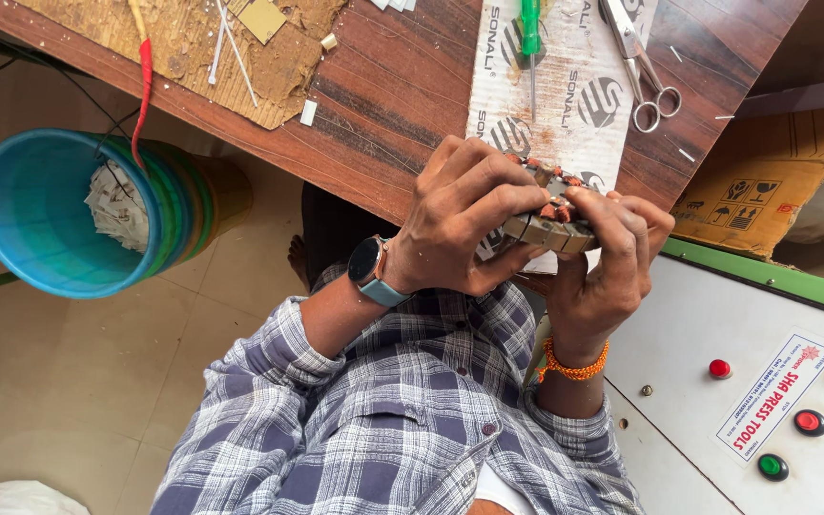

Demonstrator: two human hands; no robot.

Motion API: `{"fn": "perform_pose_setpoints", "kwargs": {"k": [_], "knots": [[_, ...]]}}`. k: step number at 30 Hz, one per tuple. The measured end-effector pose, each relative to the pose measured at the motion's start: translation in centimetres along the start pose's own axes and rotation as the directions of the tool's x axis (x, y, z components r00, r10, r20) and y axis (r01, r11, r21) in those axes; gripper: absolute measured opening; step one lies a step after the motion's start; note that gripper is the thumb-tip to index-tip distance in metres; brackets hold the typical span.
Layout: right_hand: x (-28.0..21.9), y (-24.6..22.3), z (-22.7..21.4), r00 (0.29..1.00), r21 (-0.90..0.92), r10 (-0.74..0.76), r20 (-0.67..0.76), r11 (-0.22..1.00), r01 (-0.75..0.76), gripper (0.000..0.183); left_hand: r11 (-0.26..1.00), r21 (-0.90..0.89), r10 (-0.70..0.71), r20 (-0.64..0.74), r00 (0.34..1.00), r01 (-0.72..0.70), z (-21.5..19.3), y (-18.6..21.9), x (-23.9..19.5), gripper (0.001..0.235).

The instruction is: The person works on a motor stator, using scissors to trim white insulating material and a green screwdriver to adjust copper windings. They repeatedly cut, insert, and press the material into the stator slots while handling the component with both hands.

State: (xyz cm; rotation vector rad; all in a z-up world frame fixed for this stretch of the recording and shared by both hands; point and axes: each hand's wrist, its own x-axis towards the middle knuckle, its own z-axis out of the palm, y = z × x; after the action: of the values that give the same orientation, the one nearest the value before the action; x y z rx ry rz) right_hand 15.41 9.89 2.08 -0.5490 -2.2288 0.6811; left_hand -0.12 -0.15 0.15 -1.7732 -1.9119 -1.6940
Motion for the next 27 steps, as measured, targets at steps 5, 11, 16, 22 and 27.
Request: {"fn": "perform_pose_setpoints", "kwargs": {"k": [5, 11, 16, 22, 27], "knots": [[-0.3, -0.2, 0.1, 1.000, 0.001, 0.018, -0.003, 1.000, -0.018, 0.014, 0.999, 0.013, 0.033, 0.002, 0.999, -0.033, 0.1, -0.1, -0.1, 0.044], [-0.6, -0.7, -0.3, 0.994, 0.041, 0.107, 0.016, 0.993, -0.107, 0.039, 0.999, 0.039, 0.033, -0.040, 0.999, -0.032, 0.4, 0.0, -0.4, 0.039], [-0.8, -1.1, -0.9, 0.989, 0.032, 0.120, 0.089, 0.992, -0.124, 0.053, 0.998, 0.047, 0.043, -0.046, 0.998, -0.040, 0.7, -0.2, -0.7, 0.039], [-0.8, -1.3, -1.6, 0.989, -0.005, 0.093, 0.118, 0.996, -0.093, 0.037, 0.994, 0.090, 0.060, -0.053, 0.997, -0.055, 0.9, -0.1, -0.9, 0.035], [-0.6, -1.0, -1.5, 0.992, -0.006, 0.076, 0.101, 0.997, -0.076, 0.033, 0.992, 0.109, 0.076, -0.065, 0.995, -0.068, 1.1, 0.0, -0.9, 0.034]]}}
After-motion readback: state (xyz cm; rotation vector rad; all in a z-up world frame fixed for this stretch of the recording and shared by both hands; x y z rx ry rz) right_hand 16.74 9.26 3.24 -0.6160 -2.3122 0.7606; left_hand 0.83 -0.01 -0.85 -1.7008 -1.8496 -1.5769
